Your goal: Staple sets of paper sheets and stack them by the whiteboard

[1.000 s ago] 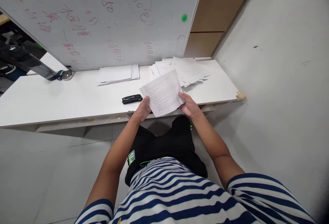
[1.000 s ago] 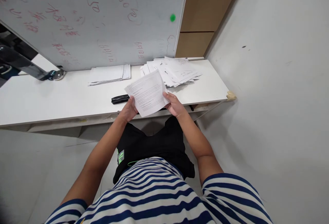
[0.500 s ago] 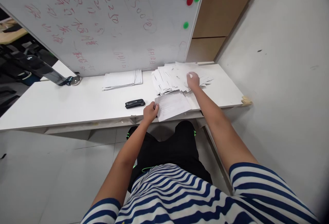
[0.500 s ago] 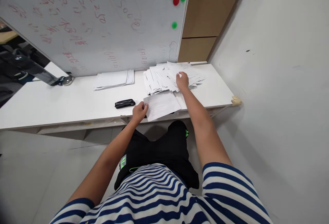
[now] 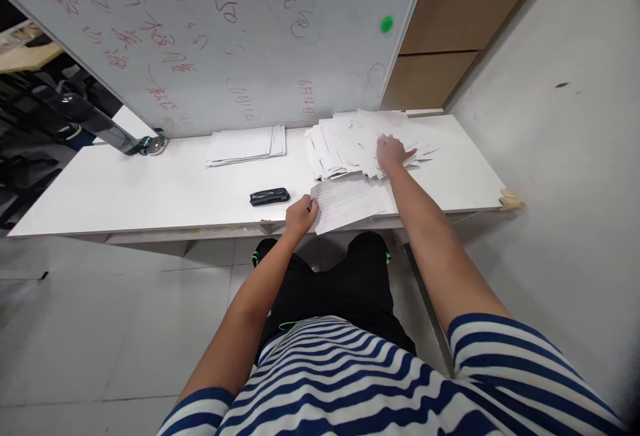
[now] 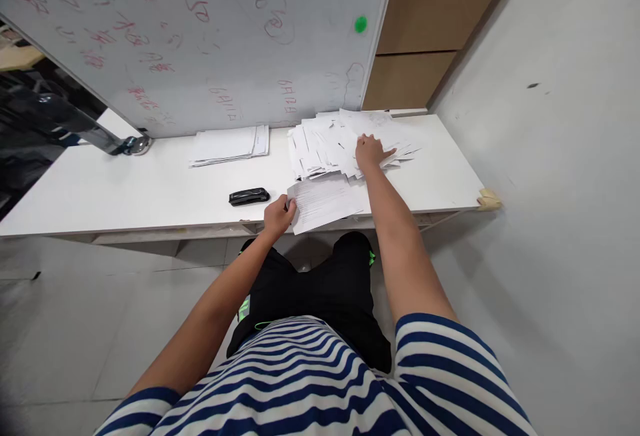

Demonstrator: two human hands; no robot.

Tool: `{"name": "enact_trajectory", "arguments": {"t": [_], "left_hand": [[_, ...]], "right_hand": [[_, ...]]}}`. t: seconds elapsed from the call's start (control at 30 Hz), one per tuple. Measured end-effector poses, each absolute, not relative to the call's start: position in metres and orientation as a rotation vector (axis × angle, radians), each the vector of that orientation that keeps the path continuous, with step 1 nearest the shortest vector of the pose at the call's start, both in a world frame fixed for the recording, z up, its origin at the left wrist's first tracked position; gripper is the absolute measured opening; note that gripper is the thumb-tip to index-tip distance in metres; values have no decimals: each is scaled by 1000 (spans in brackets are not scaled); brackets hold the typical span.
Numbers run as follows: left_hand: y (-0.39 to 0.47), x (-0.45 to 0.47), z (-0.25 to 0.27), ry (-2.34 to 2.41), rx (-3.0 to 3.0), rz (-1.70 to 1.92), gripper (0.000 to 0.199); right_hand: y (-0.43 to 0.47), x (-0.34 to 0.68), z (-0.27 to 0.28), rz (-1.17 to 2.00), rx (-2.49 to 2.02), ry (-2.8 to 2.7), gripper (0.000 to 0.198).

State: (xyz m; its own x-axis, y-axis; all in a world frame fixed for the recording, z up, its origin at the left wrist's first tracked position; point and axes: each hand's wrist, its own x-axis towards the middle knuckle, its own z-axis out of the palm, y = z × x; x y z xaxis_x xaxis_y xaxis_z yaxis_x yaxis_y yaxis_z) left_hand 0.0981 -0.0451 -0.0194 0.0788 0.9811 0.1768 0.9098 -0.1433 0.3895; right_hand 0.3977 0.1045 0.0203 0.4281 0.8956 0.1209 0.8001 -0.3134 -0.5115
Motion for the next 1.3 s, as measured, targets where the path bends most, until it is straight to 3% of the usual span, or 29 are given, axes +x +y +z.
{"name": "enact_trajectory", "arguments": {"t": [0.2, 0.4, 0.5, 0.6, 0.7, 0.83, 1.0, 1.2, 1.3], "left_hand": [[-44, 98, -19, 1904, 2116, 660, 23], [-42, 94, -13, 1797, 2035, 736, 29], [-39, 90, -11, 1715, 1954, 798, 32], [-34, 84, -11, 1495, 1784, 880, 30], [-29, 79, -12, 1244, 1552, 915, 30], [-25, 77, -10, 1144, 1422, 911, 35], [-22, 73, -11, 1161, 1425, 902, 39], [-22, 71, -9, 1166, 1438, 909, 52], [-24, 71, -6, 1174, 1442, 888, 57]], "right_hand": [[95, 395, 26, 102, -2228, -1372, 38], [77, 395, 52, -60, -1753, -1123, 32], [55, 399, 75, 68, -1480, -827, 31], [15, 400, 82, 396, -1159, -517, 33], [-38, 386, 62, 771, -973, -368, 28], [-101, 345, 20, 1062, -1074, -111, 15], [-138, 311, -9, 1148, -1196, -46, 16], [-142, 311, -13, 1010, -1215, -161, 18], [-137, 316, -8, 1157, -1151, -91, 15]]}}
